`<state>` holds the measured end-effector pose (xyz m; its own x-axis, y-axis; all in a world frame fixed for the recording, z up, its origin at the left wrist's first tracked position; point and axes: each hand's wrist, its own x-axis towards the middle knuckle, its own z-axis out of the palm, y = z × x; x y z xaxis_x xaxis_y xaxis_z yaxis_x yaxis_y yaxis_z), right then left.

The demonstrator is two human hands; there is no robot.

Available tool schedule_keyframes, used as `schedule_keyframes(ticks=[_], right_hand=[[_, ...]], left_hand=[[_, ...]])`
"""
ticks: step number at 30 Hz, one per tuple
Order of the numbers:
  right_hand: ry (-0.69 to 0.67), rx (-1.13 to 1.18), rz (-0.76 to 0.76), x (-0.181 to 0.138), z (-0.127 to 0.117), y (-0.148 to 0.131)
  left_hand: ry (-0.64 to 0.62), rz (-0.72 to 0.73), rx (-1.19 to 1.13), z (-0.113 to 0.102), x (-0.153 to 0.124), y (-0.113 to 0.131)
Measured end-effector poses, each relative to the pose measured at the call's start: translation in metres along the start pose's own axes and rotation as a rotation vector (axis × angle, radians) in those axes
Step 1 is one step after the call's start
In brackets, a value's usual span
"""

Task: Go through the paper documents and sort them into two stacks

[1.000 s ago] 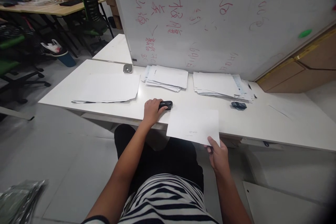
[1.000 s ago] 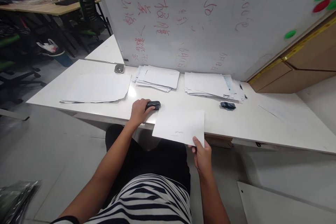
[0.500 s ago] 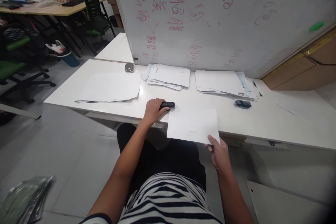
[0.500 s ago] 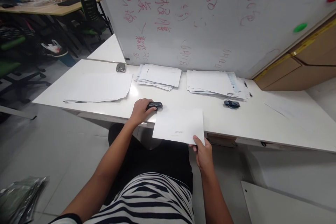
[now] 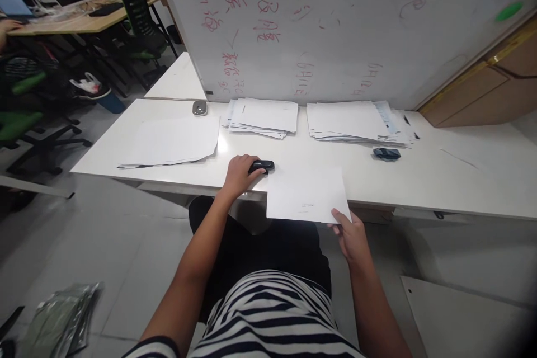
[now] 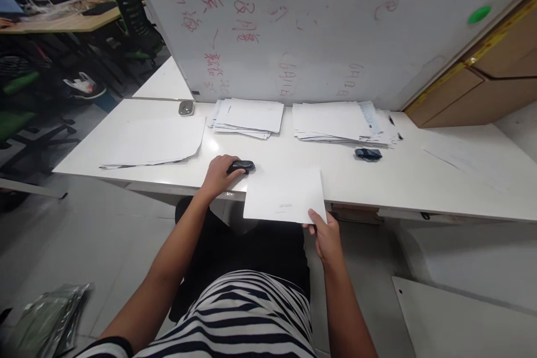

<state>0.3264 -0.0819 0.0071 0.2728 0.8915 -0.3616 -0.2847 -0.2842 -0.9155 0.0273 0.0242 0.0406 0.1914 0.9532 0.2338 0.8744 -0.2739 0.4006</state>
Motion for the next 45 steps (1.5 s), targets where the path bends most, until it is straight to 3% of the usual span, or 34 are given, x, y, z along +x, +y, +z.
schedule_keyframes(ticks=[4,10,13,17,21,24,26,29,33,35,38,40,42,45], right_hand=[[-0.022,-0.005,-0.014,0.001,-0.002,0.001],[-0.046,-0.016,-0.037,0.003,-0.003,0.001],[-0.045,-0.031,-0.043,0.004,-0.002,-0.001],[-0.038,-0.04,-0.048,0.004,-0.003,-0.002],[-0.042,-0.053,-0.03,0.005,-0.003,-0.002],[-0.032,-0.067,-0.021,0.006,-0.003,-0.003],[-0.036,-0.069,-0.027,0.006,-0.003,-0.003],[-0.035,-0.066,-0.031,0.008,-0.002,-0.002],[-0.033,-0.061,-0.018,0.007,-0.001,-0.002],[-0.042,-0.051,-0.023,0.006,-0.001,-0.002],[-0.041,-0.04,-0.026,0.005,0.0,-0.002],[-0.032,-0.028,-0.018,0.005,0.001,-0.002],[-0.015,-0.011,-0.021,0.006,0.003,-0.001],[0.04,-0.001,-0.062,0.006,0.003,-0.004]], left_hand=[[-0.024,-0.015,-0.012,-0.005,-0.002,0.004],[-0.161,-0.045,-0.012,-0.023,0.012,0.004],[-0.12,-0.02,-0.089,-0.036,0.034,0.014],[0.022,0.049,-0.209,-0.046,0.07,0.039],[0.064,0.046,-0.089,-0.016,0.095,0.055],[0.045,-0.067,0.047,0.021,0.093,0.058],[0.043,-0.031,0.086,0.038,0.085,0.058],[0.069,0.034,0.078,0.048,0.079,0.057],[0.062,-0.069,-0.036,0.041,0.087,0.05],[0.136,-0.099,-0.198,0.03,0.09,0.045],[0.431,-0.148,-0.434,0.007,0.081,0.038],[0.528,-0.149,-0.467,-0.006,0.067,0.032],[0.429,-0.085,-0.382,-0.011,0.051,0.025],[0.182,-0.005,-0.123,-0.003,0.034,0.015]])
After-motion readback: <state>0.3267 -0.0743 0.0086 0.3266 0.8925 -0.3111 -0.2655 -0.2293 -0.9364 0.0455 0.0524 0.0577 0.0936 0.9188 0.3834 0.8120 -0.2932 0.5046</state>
